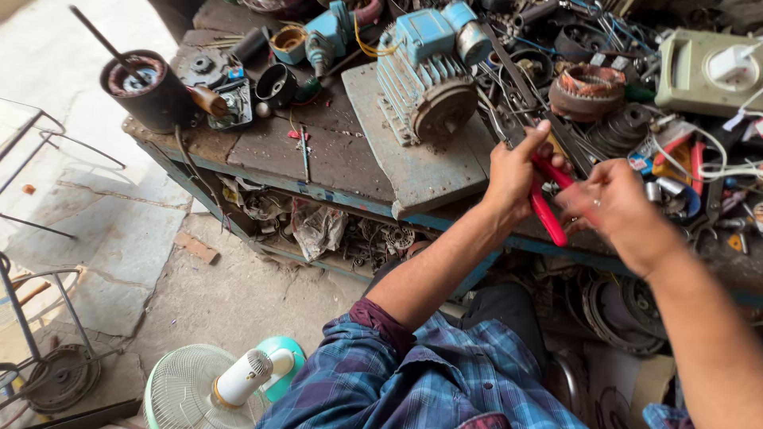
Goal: The person uses red-handled pliers to repeatedly pull and adjust wires on a blue electric motor placed on a cluttered workbench. The hands reposition the motor and continue manipulating the wiring throughout the clip.
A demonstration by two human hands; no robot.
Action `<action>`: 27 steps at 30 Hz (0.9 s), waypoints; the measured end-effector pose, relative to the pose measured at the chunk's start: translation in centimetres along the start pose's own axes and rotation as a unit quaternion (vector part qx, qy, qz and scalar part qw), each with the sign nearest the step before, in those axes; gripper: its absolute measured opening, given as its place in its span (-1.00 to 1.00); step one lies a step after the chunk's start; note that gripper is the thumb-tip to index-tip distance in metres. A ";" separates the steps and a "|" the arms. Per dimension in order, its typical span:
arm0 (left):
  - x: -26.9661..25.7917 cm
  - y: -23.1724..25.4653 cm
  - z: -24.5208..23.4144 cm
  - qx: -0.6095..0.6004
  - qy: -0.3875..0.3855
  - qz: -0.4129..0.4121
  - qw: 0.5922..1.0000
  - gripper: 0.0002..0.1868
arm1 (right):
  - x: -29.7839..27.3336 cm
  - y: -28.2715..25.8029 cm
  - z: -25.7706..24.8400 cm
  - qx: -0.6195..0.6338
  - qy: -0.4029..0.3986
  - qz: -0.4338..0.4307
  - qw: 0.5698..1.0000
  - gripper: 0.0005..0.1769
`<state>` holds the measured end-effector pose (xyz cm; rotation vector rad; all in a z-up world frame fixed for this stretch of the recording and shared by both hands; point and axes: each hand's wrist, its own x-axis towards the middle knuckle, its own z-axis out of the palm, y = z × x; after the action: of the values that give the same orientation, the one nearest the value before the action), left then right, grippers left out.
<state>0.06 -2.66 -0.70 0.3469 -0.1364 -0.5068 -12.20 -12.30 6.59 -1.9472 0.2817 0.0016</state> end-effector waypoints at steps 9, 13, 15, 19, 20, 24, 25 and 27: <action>-0.8 0.3 -1.1 -0.067 -0.081 -0.009 0.994 -0.72 | 1.6 5.0 1.0 0.461 -0.282 0.055 0.839 -0.61; -0.5 0.1 -2.4 -0.069 -0.124 -0.007 0.990 -0.69 | 0.8 4.4 1.6 0.485 -0.263 0.065 0.831 -0.67; -0.1 -0.2 -2.5 -0.069 -0.137 0.006 0.988 -0.65 | 0.8 3.4 1.7 0.470 -0.243 0.092 0.844 -0.65; -0.2 -0.2 -2.5 -0.040 -0.066 -0.003 0.997 -0.44 | 0.0 1.6 3.9 0.085 -0.016 0.081 0.993 -0.58; -0.5 0.1 -2.5 -0.075 -0.061 -0.015 0.995 -0.38 | -0.6 1.3 4.6 -0.147 0.051 -0.004 0.988 -0.51; -1.1 1.9 -2.5 -0.074 -0.028 -0.060 0.995 -0.26 | -2.2 0.5 6.7 -0.576 0.177 -0.137 0.786 -0.36; -0.9 2.2 -2.3 -0.070 -0.018 -0.086 0.994 -0.31 | -2.2 0.2 7.0 -0.583 0.174 -0.124 0.784 -0.37; -0.9 2.4 -2.2 -0.062 0.009 -0.136 0.989 -0.43 | -2.2 -0.1 7.6 -0.592 0.180 -0.116 0.777 -0.34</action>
<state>0.88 0.39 -1.94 0.2495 -0.0406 -0.7778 -13.37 -4.92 4.01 -3.2511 0.3205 -0.4686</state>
